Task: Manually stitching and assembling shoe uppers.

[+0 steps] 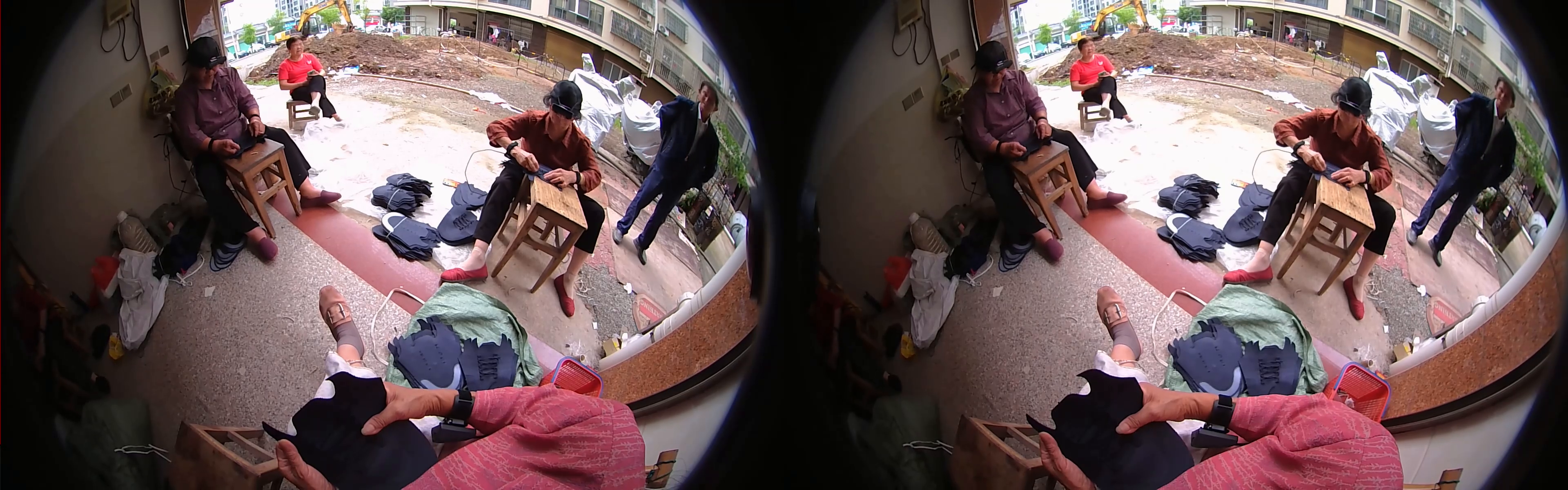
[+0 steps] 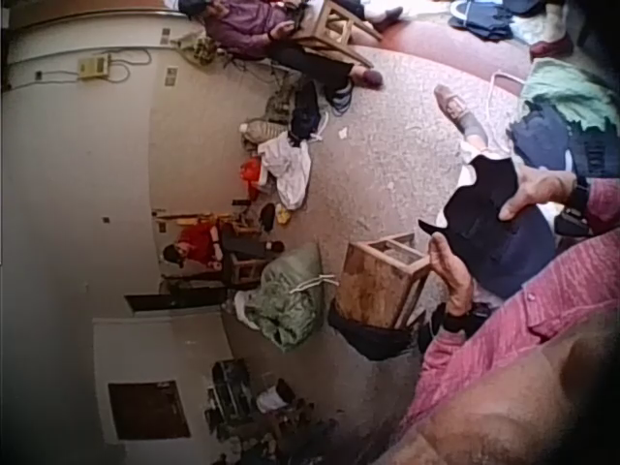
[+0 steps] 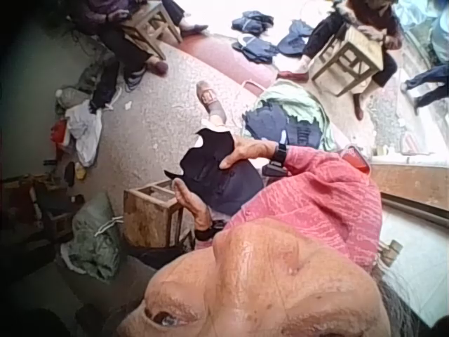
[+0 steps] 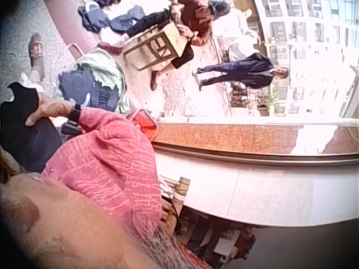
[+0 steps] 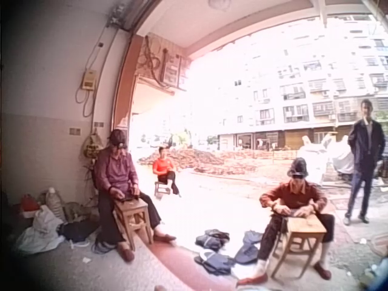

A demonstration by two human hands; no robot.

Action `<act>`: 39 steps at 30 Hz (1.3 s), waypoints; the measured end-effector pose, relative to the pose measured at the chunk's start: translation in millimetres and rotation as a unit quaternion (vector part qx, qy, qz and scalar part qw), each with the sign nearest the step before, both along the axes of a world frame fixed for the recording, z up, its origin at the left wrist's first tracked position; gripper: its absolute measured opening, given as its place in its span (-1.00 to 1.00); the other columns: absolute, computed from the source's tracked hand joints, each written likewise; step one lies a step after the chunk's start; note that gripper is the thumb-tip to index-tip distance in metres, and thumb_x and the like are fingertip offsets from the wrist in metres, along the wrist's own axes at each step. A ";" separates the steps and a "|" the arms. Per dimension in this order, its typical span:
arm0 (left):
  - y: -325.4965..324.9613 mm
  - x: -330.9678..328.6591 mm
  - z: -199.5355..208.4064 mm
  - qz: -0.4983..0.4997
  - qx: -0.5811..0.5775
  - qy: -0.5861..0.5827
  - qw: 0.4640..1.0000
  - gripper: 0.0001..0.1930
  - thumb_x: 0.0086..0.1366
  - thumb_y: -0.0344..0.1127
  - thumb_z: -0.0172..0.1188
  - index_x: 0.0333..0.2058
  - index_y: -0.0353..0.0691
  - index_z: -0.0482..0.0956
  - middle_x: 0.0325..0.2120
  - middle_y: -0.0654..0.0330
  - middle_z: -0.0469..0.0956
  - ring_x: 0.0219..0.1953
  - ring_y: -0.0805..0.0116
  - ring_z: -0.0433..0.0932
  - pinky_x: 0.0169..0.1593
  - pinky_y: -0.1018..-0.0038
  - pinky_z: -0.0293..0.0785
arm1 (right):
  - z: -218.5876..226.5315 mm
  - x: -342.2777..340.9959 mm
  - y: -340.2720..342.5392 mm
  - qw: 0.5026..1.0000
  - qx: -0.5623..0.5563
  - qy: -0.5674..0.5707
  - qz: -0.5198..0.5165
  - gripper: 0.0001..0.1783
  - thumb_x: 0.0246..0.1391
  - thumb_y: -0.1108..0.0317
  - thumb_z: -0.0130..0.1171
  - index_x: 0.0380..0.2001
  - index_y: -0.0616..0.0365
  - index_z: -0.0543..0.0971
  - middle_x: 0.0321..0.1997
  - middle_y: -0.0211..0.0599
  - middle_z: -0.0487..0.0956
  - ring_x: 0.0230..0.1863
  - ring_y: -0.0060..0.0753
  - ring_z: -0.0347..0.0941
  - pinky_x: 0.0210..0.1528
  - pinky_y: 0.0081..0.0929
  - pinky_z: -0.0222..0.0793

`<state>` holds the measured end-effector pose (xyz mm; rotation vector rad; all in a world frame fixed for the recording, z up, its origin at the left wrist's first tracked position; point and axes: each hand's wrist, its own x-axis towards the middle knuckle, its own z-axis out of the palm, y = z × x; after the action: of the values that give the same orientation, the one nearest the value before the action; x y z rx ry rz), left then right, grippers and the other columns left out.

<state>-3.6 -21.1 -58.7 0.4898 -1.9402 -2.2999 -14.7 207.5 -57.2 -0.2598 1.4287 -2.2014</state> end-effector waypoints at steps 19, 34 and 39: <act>-3.9 2.0 5.8 -0.035 -0.100 -0.002 0.994 -0.43 0.40 0.01 -0.05 -0.03 -0.54 0.46 -0.05 -0.10 0.47 -0.03 0.14 0.40 0.11 0.33 0.25 | 1.7 0.7 -1.3 1.000 0.005 -0.003 0.000 -0.32 -0.03 0.37 0.36 0.16 0.22 0.32 0.02 -0.37 0.48 0.03 -0.52 0.38 0.11 -0.54 0.31; -2.1 3.0 9.1 -0.024 -0.138 0.006 0.990 -0.43 0.40 0.00 -0.06 -0.05 -0.55 0.46 -0.07 -0.10 0.49 -0.05 0.15 0.41 0.10 0.34 0.27 | 0.1 0.6 -1.2 1.000 0.008 0.000 0.003 -0.34 -0.04 0.37 0.37 0.13 0.23 0.34 -0.03 -0.38 0.50 -0.02 -0.55 0.40 0.06 -0.56 0.35; -1.6 3.2 12.3 -0.029 -0.133 0.003 0.991 -0.43 0.40 0.00 -0.06 -0.04 -0.56 0.45 -0.06 -0.11 0.47 -0.03 0.15 0.40 0.12 0.33 0.25 | 2.9 0.7 -1.8 1.000 0.003 -0.002 0.005 -0.35 -0.03 0.38 0.36 0.13 0.23 0.35 -0.04 -0.39 0.50 -0.03 -0.56 0.40 0.05 -0.56 0.36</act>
<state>-0.4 -22.7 -46.4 0.4033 -2.2402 -2.0249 -14.0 205.8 -54.3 -0.2603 1.4298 -2.1879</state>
